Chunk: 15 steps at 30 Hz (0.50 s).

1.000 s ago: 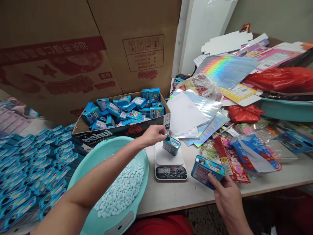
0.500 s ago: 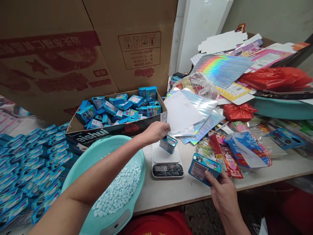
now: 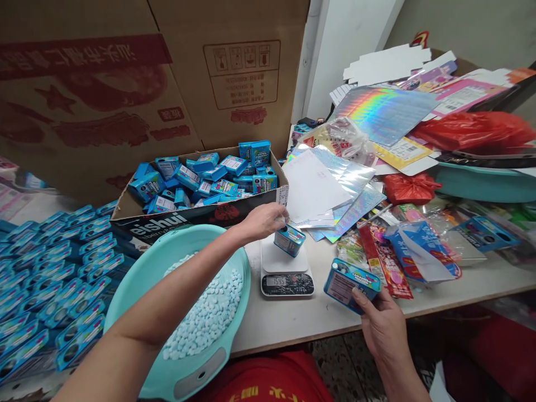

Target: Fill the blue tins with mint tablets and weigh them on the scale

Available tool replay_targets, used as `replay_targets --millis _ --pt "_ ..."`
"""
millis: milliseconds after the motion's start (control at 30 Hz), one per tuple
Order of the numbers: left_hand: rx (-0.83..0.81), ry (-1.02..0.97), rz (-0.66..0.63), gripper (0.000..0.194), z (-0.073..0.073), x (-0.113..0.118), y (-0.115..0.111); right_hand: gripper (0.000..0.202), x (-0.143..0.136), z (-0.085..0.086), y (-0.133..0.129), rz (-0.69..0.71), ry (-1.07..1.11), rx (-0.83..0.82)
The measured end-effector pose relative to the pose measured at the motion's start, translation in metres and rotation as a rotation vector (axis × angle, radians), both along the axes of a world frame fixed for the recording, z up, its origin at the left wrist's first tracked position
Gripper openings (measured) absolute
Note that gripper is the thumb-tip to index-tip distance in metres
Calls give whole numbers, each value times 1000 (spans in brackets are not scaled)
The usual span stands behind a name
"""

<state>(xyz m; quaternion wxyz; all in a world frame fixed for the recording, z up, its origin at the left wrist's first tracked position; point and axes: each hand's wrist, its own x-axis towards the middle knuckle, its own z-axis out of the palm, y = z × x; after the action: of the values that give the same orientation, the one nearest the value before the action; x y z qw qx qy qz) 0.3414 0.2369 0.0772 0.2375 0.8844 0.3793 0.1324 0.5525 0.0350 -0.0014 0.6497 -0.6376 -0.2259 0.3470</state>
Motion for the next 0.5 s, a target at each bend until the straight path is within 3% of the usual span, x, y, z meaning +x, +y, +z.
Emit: replay_targets --millis 133,267,333,400,500 --pt "41 55 -74 30 -5 2 2 49 -1 1 0 -14 17 -12" --pt "47 79 -184 50 -21 7 -2 49 -6 3 2 -26 56 -19" --pt "54 119 -229 48 -29 9 -7 48 -9 4 5 -17 69 -9" --pt "60 162 -207 37 -34 7 -11 47 -12 4 9 -1 74 12" --pt "66 143 -16 32 -29 -9 -15 47 -19 0 25 36 51 48"
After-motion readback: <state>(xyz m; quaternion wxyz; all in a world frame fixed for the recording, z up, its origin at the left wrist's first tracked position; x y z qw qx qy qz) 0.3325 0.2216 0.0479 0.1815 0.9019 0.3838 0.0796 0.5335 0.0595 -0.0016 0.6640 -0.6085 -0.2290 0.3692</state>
